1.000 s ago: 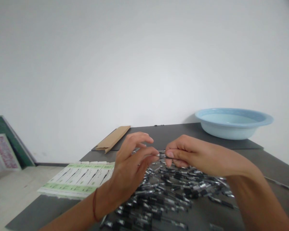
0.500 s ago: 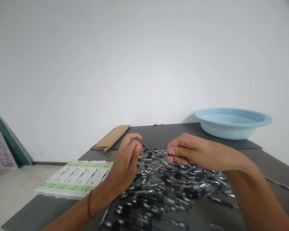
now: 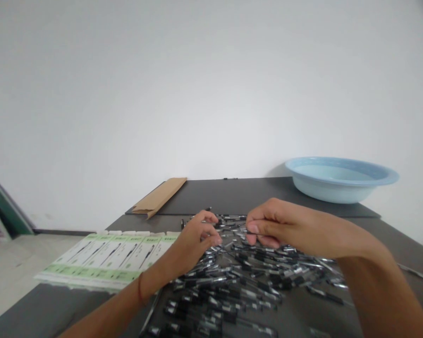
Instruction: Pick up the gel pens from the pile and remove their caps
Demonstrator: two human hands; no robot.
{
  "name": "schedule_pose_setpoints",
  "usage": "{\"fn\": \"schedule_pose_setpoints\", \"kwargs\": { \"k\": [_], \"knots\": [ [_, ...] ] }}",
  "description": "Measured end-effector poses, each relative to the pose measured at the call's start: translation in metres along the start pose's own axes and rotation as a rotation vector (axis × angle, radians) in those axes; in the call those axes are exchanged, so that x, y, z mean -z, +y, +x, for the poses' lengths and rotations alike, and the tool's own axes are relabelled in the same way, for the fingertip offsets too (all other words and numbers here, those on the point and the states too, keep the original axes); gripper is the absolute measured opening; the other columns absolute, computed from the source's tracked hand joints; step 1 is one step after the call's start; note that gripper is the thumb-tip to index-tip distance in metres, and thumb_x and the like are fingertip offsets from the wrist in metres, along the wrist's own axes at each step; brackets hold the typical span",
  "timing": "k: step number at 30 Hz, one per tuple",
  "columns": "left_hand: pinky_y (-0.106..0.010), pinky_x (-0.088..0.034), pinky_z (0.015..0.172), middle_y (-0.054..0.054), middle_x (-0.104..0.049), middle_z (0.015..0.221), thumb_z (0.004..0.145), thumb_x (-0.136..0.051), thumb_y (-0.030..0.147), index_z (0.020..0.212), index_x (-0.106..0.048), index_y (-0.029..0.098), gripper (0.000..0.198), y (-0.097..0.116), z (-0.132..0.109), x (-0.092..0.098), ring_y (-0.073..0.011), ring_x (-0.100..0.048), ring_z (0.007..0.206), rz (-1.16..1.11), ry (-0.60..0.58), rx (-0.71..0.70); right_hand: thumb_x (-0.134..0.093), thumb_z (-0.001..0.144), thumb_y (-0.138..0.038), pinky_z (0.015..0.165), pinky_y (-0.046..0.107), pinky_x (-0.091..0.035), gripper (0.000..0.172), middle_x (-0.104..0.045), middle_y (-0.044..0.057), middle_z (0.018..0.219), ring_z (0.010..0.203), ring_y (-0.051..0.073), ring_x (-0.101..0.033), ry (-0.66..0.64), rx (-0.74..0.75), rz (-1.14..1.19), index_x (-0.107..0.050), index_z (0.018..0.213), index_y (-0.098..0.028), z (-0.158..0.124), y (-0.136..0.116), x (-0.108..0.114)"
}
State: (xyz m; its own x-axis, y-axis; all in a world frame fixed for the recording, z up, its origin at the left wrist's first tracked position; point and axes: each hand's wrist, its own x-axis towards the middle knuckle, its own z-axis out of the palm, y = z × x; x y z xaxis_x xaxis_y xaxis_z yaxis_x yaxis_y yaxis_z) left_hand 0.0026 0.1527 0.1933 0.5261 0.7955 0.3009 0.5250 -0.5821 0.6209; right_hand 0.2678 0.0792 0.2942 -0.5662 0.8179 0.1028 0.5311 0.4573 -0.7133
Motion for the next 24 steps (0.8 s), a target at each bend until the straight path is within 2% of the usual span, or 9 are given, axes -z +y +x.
{"fn": "schedule_pose_setpoints", "kwargs": {
  "k": [4, 8, 11, 14, 17, 20, 22, 24],
  "knots": [
    [-0.030, -0.056, 0.088, -0.007, -0.058, 0.126, 0.083, -0.071, 0.016, 0.083, -0.076, 0.021, 0.006, -0.015, -0.002, -0.005, -0.0215, -0.061, 0.116, -0.114, -0.072, 0.017, -0.046, 0.103, -0.048, 0.073, 0.029, -0.048, 0.043, -0.061, 0.002, 0.072, 0.071, 0.017, -0.058, 0.012, -0.030, 0.013, -0.072, 0.085, -0.019, 0.000, 0.000, -0.003],
    [-0.029, -0.056, 0.083, -0.008, -0.058, 0.128, 0.086, -0.066, 0.015, 0.091, -0.071, 0.020, 0.009, -0.024, -0.005, -0.009, -0.0219, -0.059, 0.118, -0.125, -0.049, 0.011, -0.047, 0.102, -0.044, 0.069, 0.029, -0.047, 0.039, -0.063, 0.003, 0.074, 0.070, 0.017, -0.058, 0.019, -0.052, 0.014, -0.075, 0.090, -0.020, 0.002, 0.002, -0.006],
    [-0.030, -0.055, 0.081, -0.008, -0.060, 0.125, 0.090, -0.063, 0.018, 0.091, -0.069, 0.020, 0.006, -0.023, -0.008, -0.010, -0.0209, -0.061, 0.113, -0.077, -0.015, 0.009, -0.047, 0.102, -0.044, 0.068, 0.029, -0.046, 0.039, -0.062, 0.002, 0.073, 0.070, 0.017, -0.058, 0.006, -0.055, 0.003, -0.075, 0.090, -0.020, 0.003, 0.003, -0.008],
    [-0.028, -0.052, 0.077, -0.007, -0.062, 0.118, 0.098, -0.057, 0.025, 0.083, -0.065, 0.018, 0.018, -0.012, -0.012, -0.007, -0.0180, -0.063, 0.104, -0.036, 0.043, -0.023, -0.048, 0.103, -0.048, 0.070, 0.029, -0.047, 0.039, -0.064, 0.002, 0.076, 0.073, 0.018, -0.060, 0.004, -0.075, -0.005, -0.075, 0.094, -0.021, 0.003, 0.005, -0.010],
    [-0.023, -0.051, 0.067, -0.007, -0.062, 0.116, 0.102, -0.053, 0.031, 0.078, -0.065, 0.019, 0.029, 0.005, -0.020, 0.000, -0.0162, -0.063, 0.100, -0.036, 0.132, -0.075, -0.048, 0.103, -0.047, 0.071, 0.029, -0.048, 0.038, -0.065, 0.002, 0.080, 0.075, 0.018, -0.062, 0.008, -0.092, -0.009, -0.076, 0.101, -0.022, 0.002, 0.007, -0.012],
    [-0.019, -0.051, 0.057, -0.006, -0.061, 0.117, 0.099, -0.059, 0.030, 0.086, -0.070, 0.022, 0.018, 0.025, -0.029, 0.009, -0.0134, -0.065, 0.091, -0.011, 0.258, -0.154, -0.048, 0.103, -0.043, 0.072, 0.029, -0.049, 0.035, -0.069, 0.003, 0.086, 0.076, 0.018, -0.063, 0.010, -0.093, -0.011, -0.076, 0.104, -0.023, 0.001, 0.008, -0.013],
    [-0.020, -0.055, 0.060, -0.005, -0.061, 0.118, 0.095, -0.065, 0.026, 0.093, -0.072, 0.024, 0.008, 0.036, -0.034, 0.014, -0.0103, -0.065, 0.081, 0.041, 0.350, -0.230, -0.049, 0.103, -0.043, 0.072, 0.030, -0.049, 0.034, -0.071, 0.004, 0.090, 0.077, 0.018, -0.064, 0.019, -0.103, -0.018, -0.077, 0.104, -0.023, 0.000, 0.007, -0.014],
    [-0.023, -0.059, 0.067, -0.004, -0.062, 0.118, 0.092, -0.070, 0.023, 0.096, -0.072, 0.025, 0.005, 0.046, -0.039, 0.017, -0.0099, -0.066, 0.079, 0.113, 0.432, -0.306, -0.051, 0.102, -0.046, 0.073, 0.030, -0.050, 0.034, -0.073, 0.005, 0.095, 0.081, 0.020, -0.066, 0.029, -0.116, -0.020, -0.077, 0.105, -0.024, -0.002, 0.005, -0.015]
  ]
}}
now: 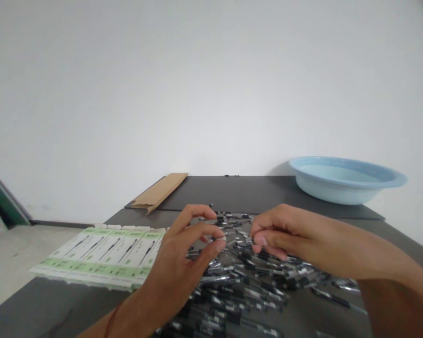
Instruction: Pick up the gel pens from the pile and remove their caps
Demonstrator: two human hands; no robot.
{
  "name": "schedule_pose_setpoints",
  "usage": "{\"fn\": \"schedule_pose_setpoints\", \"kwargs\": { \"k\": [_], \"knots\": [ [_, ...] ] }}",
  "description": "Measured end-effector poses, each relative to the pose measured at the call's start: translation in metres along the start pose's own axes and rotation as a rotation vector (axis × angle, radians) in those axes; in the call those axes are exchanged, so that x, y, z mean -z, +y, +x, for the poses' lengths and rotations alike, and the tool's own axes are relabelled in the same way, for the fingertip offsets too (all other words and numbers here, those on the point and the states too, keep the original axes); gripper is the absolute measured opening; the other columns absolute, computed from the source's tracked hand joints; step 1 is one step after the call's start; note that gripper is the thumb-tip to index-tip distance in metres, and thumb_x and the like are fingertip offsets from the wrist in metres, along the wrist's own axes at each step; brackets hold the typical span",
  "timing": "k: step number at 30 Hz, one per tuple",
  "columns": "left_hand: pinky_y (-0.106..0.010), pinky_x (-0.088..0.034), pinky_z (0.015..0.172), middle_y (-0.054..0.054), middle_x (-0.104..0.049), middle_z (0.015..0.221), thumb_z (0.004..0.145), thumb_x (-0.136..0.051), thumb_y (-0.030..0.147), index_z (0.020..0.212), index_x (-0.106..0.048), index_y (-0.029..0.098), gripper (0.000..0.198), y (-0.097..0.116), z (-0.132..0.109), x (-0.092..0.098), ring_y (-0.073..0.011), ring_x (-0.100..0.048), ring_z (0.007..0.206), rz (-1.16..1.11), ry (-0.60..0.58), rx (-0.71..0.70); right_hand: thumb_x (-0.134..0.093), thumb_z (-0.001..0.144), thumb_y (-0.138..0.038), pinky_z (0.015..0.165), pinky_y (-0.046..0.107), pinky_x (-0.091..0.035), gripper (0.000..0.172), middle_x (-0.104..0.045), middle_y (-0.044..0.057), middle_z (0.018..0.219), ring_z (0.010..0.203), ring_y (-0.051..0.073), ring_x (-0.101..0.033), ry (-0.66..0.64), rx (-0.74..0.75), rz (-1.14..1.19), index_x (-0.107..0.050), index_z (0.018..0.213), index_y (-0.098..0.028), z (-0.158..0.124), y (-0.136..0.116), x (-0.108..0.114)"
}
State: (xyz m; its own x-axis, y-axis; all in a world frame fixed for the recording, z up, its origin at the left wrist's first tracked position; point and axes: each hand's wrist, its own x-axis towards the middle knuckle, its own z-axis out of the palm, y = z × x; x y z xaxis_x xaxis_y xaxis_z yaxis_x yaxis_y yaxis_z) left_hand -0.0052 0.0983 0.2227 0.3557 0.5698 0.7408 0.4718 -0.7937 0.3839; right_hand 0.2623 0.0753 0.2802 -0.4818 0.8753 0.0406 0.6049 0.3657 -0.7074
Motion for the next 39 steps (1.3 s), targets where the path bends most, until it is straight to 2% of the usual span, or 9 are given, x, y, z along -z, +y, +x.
{"fn": "schedule_pose_setpoints", "kwargs": {
  "k": [4, 7, 11, 22, 28, 34, 39],
  "knots": [
    [-0.026, -0.060, 0.072, -0.004, -0.063, 0.119, 0.089, -0.074, 0.022, 0.097, -0.073, 0.026, 0.009, 0.014, 0.001, 0.004, -0.0113, -0.068, 0.083, 0.088, 0.077, -0.108, -0.054, 0.100, -0.050, 0.075, 0.031, -0.051, 0.036, -0.075, 0.006, 0.103, 0.087, 0.022, -0.068, -0.008, 0.016, -0.003, -0.076, 0.111, -0.024, -0.003, 0.000, -0.001],
    [-0.027, -0.061, 0.075, -0.003, -0.063, 0.119, 0.089, -0.074, 0.021, 0.098, -0.074, 0.027, 0.010, 0.020, 0.004, 0.002, -0.0106, -0.068, 0.084, 0.076, 0.051, -0.132, -0.054, 0.099, -0.054, 0.076, 0.032, -0.051, 0.038, -0.075, 0.005, 0.107, 0.091, 0.023, -0.068, 0.003, 0.006, -0.027, -0.075, 0.116, -0.027, -0.005, 0.001, -0.002],
    [-0.029, -0.061, 0.081, -0.002, -0.065, 0.116, 0.088, -0.075, 0.019, 0.098, -0.073, 0.028, 0.013, 0.024, 0.008, -0.001, -0.0145, -0.069, 0.097, 0.084, 0.015, -0.159, -0.056, 0.098, -0.052, 0.078, 0.033, -0.051, 0.036, -0.074, 0.005, 0.109, 0.094, 0.024, -0.067, 0.028, -0.025, -0.055, -0.074, 0.120, -0.029, -0.005, 0.002, -0.004],
    [-0.027, -0.056, 0.081, -0.002, -0.063, 0.117, 0.090, -0.072, 0.017, 0.101, -0.072, 0.026, 0.014, 0.028, 0.009, -0.005, -0.0133, -0.066, 0.102, 0.100, -0.008, -0.206, -0.056, 0.100, -0.047, 0.074, 0.032, -0.049, 0.032, -0.073, 0.005, 0.109, 0.096, 0.023, -0.066, 0.036, 0.004, -0.057, -0.074, 0.118, -0.028, -0.007, 0.002, -0.004],
    [-0.027, -0.055, 0.084, -0.001, -0.062, 0.120, 0.091, -0.069, 0.015, 0.103, -0.071, 0.027, 0.017, 0.031, 0.008, -0.005, -0.0122, -0.065, 0.104, 0.097, -0.042, -0.165, -0.054, 0.101, -0.048, 0.070, 0.031, -0.046, 0.034, -0.073, 0.005, 0.104, 0.090, 0.022, -0.066, 0.018, 0.022, -0.081, -0.073, 0.119, -0.026, -0.006, 0.000, -0.004],
    [-0.028, -0.057, 0.092, -0.003, -0.060, 0.124, 0.087, -0.074, 0.018, 0.116, -0.067, 0.028, 0.031, 0.034, 0.010, -0.004, -0.0143, -0.065, 0.110, 0.078, -0.071, -0.137, -0.054, 0.100, -0.051, 0.071, 0.031, -0.046, 0.035, -0.072, 0.004, 0.105, 0.091, 0.022, -0.065, 0.024, 0.016, -0.075, -0.073, 0.115, -0.027, -0.007, 0.001, -0.004],
    [-0.025, -0.055, 0.093, -0.001, -0.059, 0.125, 0.091, -0.069, 0.015, 0.106, -0.069, 0.027, 0.019, 0.034, 0.009, -0.004, -0.0109, -0.066, 0.108, 0.073, -0.072, -0.146, -0.054, 0.100, -0.051, 0.069, 0.030, -0.045, 0.033, -0.070, 0.003, 0.101, 0.088, 0.020, -0.065, 0.011, 0.027, -0.071, -0.073, 0.115, -0.028, -0.006, 0.005, -0.005]
  ]
}}
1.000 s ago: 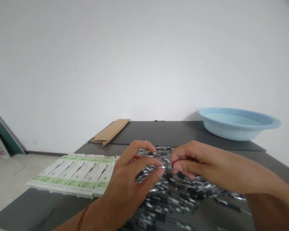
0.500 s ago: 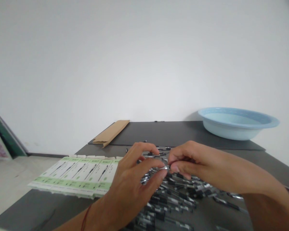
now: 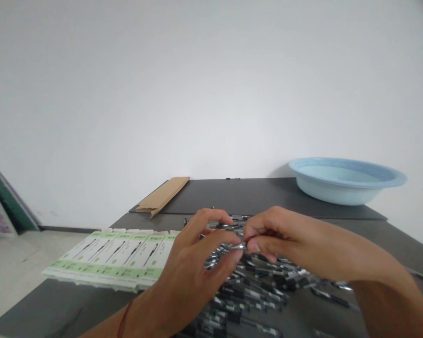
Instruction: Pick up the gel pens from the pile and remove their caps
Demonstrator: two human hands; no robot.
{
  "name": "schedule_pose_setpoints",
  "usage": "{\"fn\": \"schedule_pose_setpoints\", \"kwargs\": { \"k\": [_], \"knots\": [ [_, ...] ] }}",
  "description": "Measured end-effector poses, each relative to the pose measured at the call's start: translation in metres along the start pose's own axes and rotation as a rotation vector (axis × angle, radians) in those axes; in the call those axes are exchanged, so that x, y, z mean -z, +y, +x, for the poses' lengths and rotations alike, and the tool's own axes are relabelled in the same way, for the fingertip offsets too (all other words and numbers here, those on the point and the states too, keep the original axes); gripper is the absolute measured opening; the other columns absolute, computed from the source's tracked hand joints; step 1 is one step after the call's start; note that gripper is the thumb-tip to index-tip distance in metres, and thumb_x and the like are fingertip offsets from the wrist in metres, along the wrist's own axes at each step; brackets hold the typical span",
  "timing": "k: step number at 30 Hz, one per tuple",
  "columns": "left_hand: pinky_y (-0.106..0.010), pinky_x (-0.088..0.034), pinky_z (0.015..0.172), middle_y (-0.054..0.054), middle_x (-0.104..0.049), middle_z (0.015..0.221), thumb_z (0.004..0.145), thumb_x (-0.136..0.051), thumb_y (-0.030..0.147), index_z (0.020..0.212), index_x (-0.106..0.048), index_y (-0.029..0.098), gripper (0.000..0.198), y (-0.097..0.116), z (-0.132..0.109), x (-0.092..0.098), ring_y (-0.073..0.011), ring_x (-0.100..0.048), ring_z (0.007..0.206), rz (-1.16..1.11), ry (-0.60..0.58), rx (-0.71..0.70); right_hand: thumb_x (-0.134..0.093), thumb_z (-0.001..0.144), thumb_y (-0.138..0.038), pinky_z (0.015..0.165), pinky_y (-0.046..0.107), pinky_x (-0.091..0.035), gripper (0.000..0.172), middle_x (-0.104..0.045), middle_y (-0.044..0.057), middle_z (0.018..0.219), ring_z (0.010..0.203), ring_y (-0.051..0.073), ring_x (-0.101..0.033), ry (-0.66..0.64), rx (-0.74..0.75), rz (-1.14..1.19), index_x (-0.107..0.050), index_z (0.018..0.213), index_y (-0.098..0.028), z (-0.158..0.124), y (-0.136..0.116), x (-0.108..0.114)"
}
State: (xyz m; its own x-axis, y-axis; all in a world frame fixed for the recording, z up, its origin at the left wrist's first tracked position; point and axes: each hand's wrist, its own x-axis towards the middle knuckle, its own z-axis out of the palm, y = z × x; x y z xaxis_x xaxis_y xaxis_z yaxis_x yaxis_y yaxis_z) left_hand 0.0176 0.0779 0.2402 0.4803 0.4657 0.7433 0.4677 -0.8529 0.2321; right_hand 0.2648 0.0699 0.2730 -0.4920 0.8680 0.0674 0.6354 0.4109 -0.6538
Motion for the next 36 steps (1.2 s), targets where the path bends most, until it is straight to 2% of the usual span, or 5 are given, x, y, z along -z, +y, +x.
{"fn": "schedule_pose_setpoints", "kwargs": {
  "k": [11, 20, 29, 33, 36],
  "knots": [
    [-0.025, -0.057, 0.092, -0.002, -0.060, 0.124, 0.088, -0.073, 0.017, 0.114, -0.068, 0.028, 0.029, 0.0031, 0.0013, 0.0019, -0.0123, -0.066, 0.108, -0.005, 0.009, -0.023, -0.055, 0.101, -0.050, 0.068, 0.029, -0.045, 0.032, -0.070, 0.003, 0.097, 0.086, 0.019, -0.064, 0.002, 0.016, 0.001, -0.074, 0.108, -0.026, 0.0002, -0.0036, 0.0019],
    [-0.024, -0.056, 0.090, -0.002, -0.060, 0.124, 0.094, -0.065, 0.017, 0.101, -0.070, 0.026, 0.013, 0.0018, 0.0001, 0.0038, -0.0108, -0.067, 0.104, 0.014, -0.041, 0.025, -0.057, 0.100, -0.050, 0.069, 0.030, -0.045, 0.033, -0.071, 0.004, 0.102, 0.089, 0.020, -0.064, 0.019, 0.022, 0.007, -0.075, 0.113, -0.026, 0.0006, -0.0052, 0.0010],
    [-0.031, -0.056, 0.096, -0.004, -0.059, 0.128, 0.089, -0.073, 0.024, 0.117, -0.066, 0.028, 0.029, 0.0010, -0.0010, 0.0054, -0.0163, -0.065, 0.113, 0.023, -0.036, 0.039, -0.055, 0.101, -0.051, 0.071, 0.030, -0.045, 0.032, -0.069, 0.002, 0.098, 0.086, 0.019, -0.064, 0.020, 0.011, 0.012, -0.074, 0.109, -0.027, -0.0002, -0.0045, 0.0007],
    [-0.030, -0.056, 0.093, -0.003, -0.059, 0.126, 0.096, -0.063, 0.021, 0.101, -0.069, 0.027, 0.010, 0.0029, -0.0003, 0.0060, -0.0143, -0.066, 0.108, 0.009, -0.092, 0.062, -0.055, 0.100, -0.052, 0.069, 0.030, -0.045, 0.034, -0.071, 0.004, 0.103, 0.089, 0.020, -0.064, 0.015, 0.008, 0.005, -0.074, 0.113, -0.026, 0.0008, -0.0049, 0.0006],
    [-0.028, -0.056, 0.092, -0.003, -0.059, 0.125, 0.095, -0.063, 0.016, 0.101, -0.068, 0.027, 0.014, 0.0026, 0.0001, 0.0042, -0.0134, -0.066, 0.107, -0.004, -0.057, 0.037, -0.055, 0.100, -0.052, 0.068, 0.030, -0.045, 0.035, -0.071, 0.004, 0.100, 0.086, 0.020, -0.064, 0.004, 0.016, 0.011, -0.074, 0.112, -0.025, 0.0014, -0.0050, 0.0007]
  ]
}}
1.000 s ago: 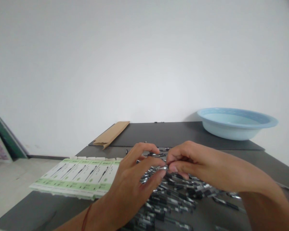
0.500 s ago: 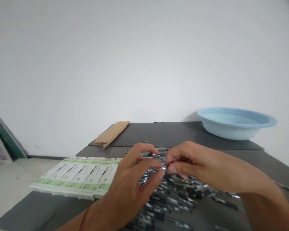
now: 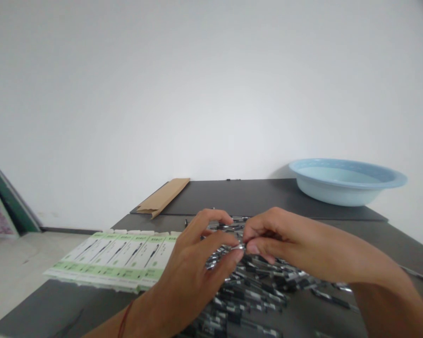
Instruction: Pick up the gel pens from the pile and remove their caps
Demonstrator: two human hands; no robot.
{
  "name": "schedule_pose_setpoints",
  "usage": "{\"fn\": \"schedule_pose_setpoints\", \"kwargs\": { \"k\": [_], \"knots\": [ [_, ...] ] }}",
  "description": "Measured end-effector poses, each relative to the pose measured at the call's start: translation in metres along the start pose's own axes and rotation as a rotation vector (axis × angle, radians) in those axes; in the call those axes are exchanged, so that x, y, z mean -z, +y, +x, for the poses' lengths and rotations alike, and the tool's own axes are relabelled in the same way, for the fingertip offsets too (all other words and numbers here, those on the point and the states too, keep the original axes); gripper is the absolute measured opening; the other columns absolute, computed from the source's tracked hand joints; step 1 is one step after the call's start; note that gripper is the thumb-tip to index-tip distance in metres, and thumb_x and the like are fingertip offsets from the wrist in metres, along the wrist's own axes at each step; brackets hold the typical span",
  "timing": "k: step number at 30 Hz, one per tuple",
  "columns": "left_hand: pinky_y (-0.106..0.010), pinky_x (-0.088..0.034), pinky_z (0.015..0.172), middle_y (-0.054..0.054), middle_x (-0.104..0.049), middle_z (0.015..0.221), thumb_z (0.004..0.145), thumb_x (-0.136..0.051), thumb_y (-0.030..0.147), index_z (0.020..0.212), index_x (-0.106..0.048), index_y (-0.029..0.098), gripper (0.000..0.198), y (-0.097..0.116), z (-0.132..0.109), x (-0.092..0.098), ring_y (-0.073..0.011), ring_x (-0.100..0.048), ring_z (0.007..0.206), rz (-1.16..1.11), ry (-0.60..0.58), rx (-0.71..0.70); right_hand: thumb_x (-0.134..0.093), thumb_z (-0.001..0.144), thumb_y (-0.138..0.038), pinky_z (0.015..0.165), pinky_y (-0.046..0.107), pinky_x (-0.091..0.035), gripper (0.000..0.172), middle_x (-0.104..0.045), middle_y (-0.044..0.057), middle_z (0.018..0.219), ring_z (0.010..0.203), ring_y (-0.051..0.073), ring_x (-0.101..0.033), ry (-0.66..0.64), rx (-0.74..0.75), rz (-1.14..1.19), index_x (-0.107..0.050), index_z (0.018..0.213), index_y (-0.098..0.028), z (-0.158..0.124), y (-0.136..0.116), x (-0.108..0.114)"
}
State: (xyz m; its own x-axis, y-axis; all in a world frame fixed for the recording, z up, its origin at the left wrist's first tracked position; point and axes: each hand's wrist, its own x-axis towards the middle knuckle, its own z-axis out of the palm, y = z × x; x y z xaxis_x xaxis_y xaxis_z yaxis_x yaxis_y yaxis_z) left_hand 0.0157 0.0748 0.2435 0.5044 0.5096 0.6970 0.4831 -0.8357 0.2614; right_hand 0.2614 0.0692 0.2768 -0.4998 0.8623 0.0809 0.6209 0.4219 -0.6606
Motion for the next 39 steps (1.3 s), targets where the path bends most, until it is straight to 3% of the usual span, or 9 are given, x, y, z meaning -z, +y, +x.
{"fn": "schedule_pose_setpoints", "kwargs": {
  "k": [4, 10, 15, 17, 21, 25, 29, 34, 39],
  "knots": [
    [-0.034, -0.056, 0.100, -0.005, -0.057, 0.131, 0.088, -0.074, 0.022, 0.118, -0.064, 0.028, 0.032, -0.001, 0.000, 0.000, -0.0183, -0.062, 0.118, 0.017, 0.016, 0.024, -0.057, 0.100, -0.048, 0.069, 0.029, -0.046, 0.030, -0.071, 0.003, 0.098, 0.085, 0.019, -0.065, 0.026, 0.007, 0.011, -0.075, 0.109, -0.026, -0.001, -0.001, 0.000],
    [-0.025, -0.055, 0.092, -0.001, -0.060, 0.125, 0.094, -0.066, 0.018, 0.105, -0.069, 0.028, 0.015, -0.002, -0.001, 0.000, -0.0108, -0.067, 0.103, -0.009, 0.010, -0.015, -0.057, 0.099, -0.046, 0.064, 0.028, -0.044, 0.030, -0.071, 0.004, 0.095, 0.081, 0.019, -0.064, 0.013, 0.032, 0.017, -0.074, 0.108, -0.023, -0.001, -0.003, -0.002],
    [-0.028, -0.051, 0.094, -0.002, -0.061, 0.121, 0.095, -0.066, 0.019, 0.102, -0.068, 0.026, 0.010, -0.014, -0.001, 0.004, -0.0134, -0.064, 0.107, -0.004, 0.039, 0.042, -0.055, 0.100, -0.040, 0.065, 0.027, -0.044, 0.027, -0.068, 0.003, 0.085, 0.076, 0.017, -0.060, -0.035, 0.029, 0.013, -0.072, 0.099, -0.020, 0.005, 0.001, 0.010],
    [-0.031, -0.049, 0.094, -0.004, -0.060, 0.120, 0.099, -0.058, 0.023, 0.099, -0.065, 0.022, 0.008, -0.032, -0.003, 0.000, -0.0159, -0.061, 0.109, -0.021, -0.018, 0.123, -0.056, 0.099, -0.037, 0.063, 0.027, -0.042, 0.026, -0.064, 0.001, 0.075, 0.070, 0.015, -0.057, -0.064, 0.043, 0.031, -0.069, 0.087, -0.018, 0.009, 0.009, 0.018],
    [-0.036, -0.047, 0.092, -0.006, -0.062, 0.105, 0.105, -0.043, 0.028, 0.081, -0.063, 0.017, 0.033, -0.090, -0.016, -0.028, -0.0186, -0.060, 0.098, -0.036, -0.278, 0.292, -0.057, 0.098, -0.038, 0.056, 0.025, -0.038, 0.028, -0.062, 0.000, 0.069, 0.062, 0.013, -0.052, -0.091, 0.045, 0.104, -0.066, 0.082, -0.017, 0.023, 0.038, 0.031],
    [-0.035, -0.049, 0.092, -0.008, -0.064, 0.112, 0.094, -0.061, 0.027, 0.087, -0.073, 0.017, 0.017, -0.142, -0.033, -0.066, -0.0211, -0.061, 0.102, -0.092, -0.361, 0.337, -0.061, 0.093, -0.035, 0.056, 0.026, -0.040, 0.022, -0.063, 0.001, 0.069, 0.062, 0.014, -0.054, -0.134, 0.017, 0.121, -0.068, 0.086, -0.016, 0.038, 0.063, 0.033],
    [-0.037, -0.049, 0.100, -0.007, -0.066, 0.113, 0.086, -0.071, 0.027, 0.090, -0.077, 0.019, 0.010, -0.165, -0.039, -0.087, -0.0227, -0.062, 0.108, -0.140, -0.382, 0.325, -0.061, 0.086, -0.026, 0.058, 0.027, -0.043, 0.013, -0.062, 0.001, 0.070, 0.062, 0.014, -0.055, -0.162, 0.004, 0.131, -0.067, 0.083, -0.015, 0.049, 0.076, 0.029],
    [-0.043, -0.047, 0.109, -0.011, -0.068, 0.127, 0.090, -0.069, 0.038, 0.110, -0.076, 0.020, 0.028, -0.163, -0.028, -0.091, -0.0270, -0.061, 0.121, -0.192, -0.334, 0.339, -0.062, 0.081, -0.026, 0.057, 0.027, -0.044, 0.012, -0.064, 0.001, 0.069, 0.062, 0.014, -0.057, -0.176, -0.027, 0.144, -0.067, 0.083, -0.015, 0.059, 0.085, 0.024],
    [-0.031, -0.058, 0.086, -0.009, -0.077, 0.113, 0.101, -0.054, 0.046, 0.133, -0.065, 0.021, 0.042, -0.115, 0.000, -0.080, -0.0206, -0.073, 0.100, -0.375, -0.260, 0.404, -0.060, 0.079, -0.023, 0.056, 0.026, -0.044, 0.010, -0.064, 0.001, 0.069, 0.061, 0.013, -0.057, -0.223, -0.055, 0.200, -0.066, 0.082, -0.016, 0.074, 0.085, 0.008]
  ]
}}
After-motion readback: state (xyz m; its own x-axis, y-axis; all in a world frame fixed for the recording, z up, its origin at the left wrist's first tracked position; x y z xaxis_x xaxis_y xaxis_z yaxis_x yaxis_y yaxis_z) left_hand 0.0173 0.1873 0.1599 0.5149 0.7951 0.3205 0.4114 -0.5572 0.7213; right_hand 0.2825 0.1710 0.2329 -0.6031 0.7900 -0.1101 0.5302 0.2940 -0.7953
